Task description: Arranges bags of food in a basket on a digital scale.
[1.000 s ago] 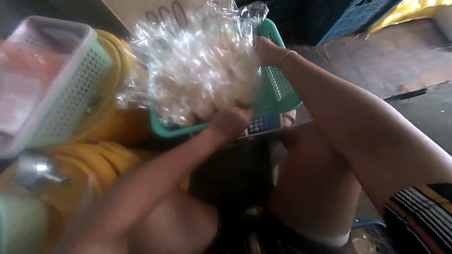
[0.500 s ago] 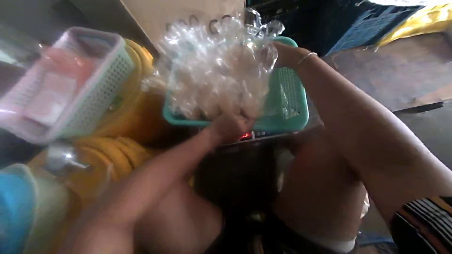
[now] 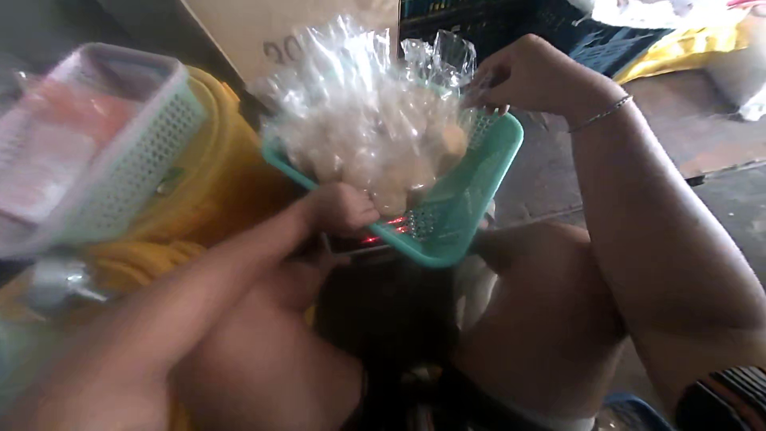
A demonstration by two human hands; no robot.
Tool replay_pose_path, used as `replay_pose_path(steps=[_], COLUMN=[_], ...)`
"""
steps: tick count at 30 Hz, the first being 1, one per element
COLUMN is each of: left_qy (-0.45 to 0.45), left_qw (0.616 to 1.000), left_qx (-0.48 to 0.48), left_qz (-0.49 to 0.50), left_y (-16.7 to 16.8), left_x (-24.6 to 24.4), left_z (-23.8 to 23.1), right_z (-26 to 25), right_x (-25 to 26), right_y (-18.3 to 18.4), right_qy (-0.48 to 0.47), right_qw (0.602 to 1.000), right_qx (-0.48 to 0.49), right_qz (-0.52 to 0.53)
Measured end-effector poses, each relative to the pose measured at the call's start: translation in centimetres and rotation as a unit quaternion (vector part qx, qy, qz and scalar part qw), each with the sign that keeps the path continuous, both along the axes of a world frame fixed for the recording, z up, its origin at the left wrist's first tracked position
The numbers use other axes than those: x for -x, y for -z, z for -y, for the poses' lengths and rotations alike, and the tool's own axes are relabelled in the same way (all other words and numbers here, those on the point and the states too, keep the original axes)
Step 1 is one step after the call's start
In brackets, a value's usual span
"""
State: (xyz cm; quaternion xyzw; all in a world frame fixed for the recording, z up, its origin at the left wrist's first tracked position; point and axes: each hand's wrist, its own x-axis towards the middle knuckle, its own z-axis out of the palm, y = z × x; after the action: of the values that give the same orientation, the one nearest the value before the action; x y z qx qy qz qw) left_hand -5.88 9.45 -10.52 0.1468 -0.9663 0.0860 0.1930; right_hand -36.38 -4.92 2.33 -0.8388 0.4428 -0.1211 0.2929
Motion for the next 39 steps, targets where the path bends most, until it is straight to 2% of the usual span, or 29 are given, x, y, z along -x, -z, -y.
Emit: replay_pose_path(steps=[4, 6, 9, 10, 11, 13, 15, 18, 22, 25, 27, 28, 29, 30, 31, 32, 33, 34, 36, 39], left_qy=[-0.002, 0.004, 0.006, 0.007, 0.007, -0.002, -0.021, -0.077, -0.163, -0.178, -0.251, -0.343, -0.469, -0.59, -0.674, -0.718, -0.727, -0.711, -0.66, -0.594], left_qw=[1.0, 1.0, 1.0, 1.0, 1.0, 0.999, 0.999, 0.994, 0.968, 0.942, 0.92, 0.897, 0.852, 0.779, 0.691, 0.612, 0.551, 0.511, 0.483, 0.488], left_qx=[0.004, 0.009, 0.022, 0.019, 0.015, 0.008, 0.013, 0.032, 0.062, 0.089, 0.088, 0.068, 0.013, -0.079, -0.187, -0.286, -0.374, -0.446, -0.509, -0.518], left_qz=[-0.012, -0.013, -0.009, -0.013, -0.02, -0.034, -0.048, -0.069, -0.178, -0.272, -0.288, -0.27, -0.232, -0.198, -0.18, -0.168, -0.166, -0.185, -0.269, -0.375], left_y=[0.5, 0.7, 0.4, 0.5, 0.7, 0.7, 0.1, -0.8, -2.2, -3.5, -3.7, -4.0, -4.9, -6.1, -7.1, -7.4, -7.1, -6.4, -4.8, -3.4], left_x=[-0.1, -0.3, -0.5, -0.6, -0.7, -1.2, -1.9, -3.3, -6.4, -8.7, -10.1, -10.2, -9.5, -8.5, -7.7, -7.5, -7.4, -7.1, -6.4, -6.2], left_z=[0.0, 0.0, 0.0, -0.1, -0.1, -0.2, -0.5, -0.8, -0.3, 0.4, 0.0, -0.7, -1.5, -1.8, -1.6, -1.1, -0.8, -0.6, -0.4, 0.4], right_z=[-1.1, -1.4, -0.8, 0.0, 0.9, 2.2, 3.3, 4.2, 3.1, 3.9, 3.7, 3.5, 3.2, 2.9, 2.8, 2.8, 2.9, 3.1, 3.1, 2.1], right_x=[0.4, 0.8, 1.2, 1.6, 2.2, 3.4, 4.2, 5.4, 5.5, 5.8, 5.9, 5.8, 5.5, 5.2, 4.9, 4.8, 4.8, 4.9, 4.9, 4.8], right_y=[-1.1, -1.5, -1.7, -1.2, -0.4, 2.1, 5.7, 8.1, 6.3, 6.3, 6.3, 6.1, 5.8, 5.5, 5.5, 5.7, 5.9, 6.2, 6.1, 5.3], right_qy=[-0.017, -0.043, -0.003, 0.03, 0.058, 0.057, 0.035, 0.029, 0.029, 0.012, 0.034, 0.05, 0.068, 0.088, 0.107, 0.123, 0.135, 0.142, 0.146, 0.141], right_qw=[0.997, 0.991, 0.972, 0.97, 0.98, 0.998, 0.997, 0.997, 0.995, 0.992, 0.99, 0.988, 0.986, 0.982, 0.978, 0.975, 0.973, 0.972, 0.969, 0.958], right_qx=[0.068, 0.091, 0.045, 0.037, 0.043, 0.032, -0.009, -0.016, -0.028, -0.035, -0.063, -0.075, -0.084, -0.096, -0.105, -0.111, -0.112, -0.111, -0.113, -0.148], right_qz=[0.03, 0.084, 0.23, 0.239, 0.188, 0.011, -0.067, -0.069, -0.094, -0.119, -0.12, -0.122, -0.129, -0.14, -0.147, -0.149, -0.149, -0.15, -0.163, -0.202])
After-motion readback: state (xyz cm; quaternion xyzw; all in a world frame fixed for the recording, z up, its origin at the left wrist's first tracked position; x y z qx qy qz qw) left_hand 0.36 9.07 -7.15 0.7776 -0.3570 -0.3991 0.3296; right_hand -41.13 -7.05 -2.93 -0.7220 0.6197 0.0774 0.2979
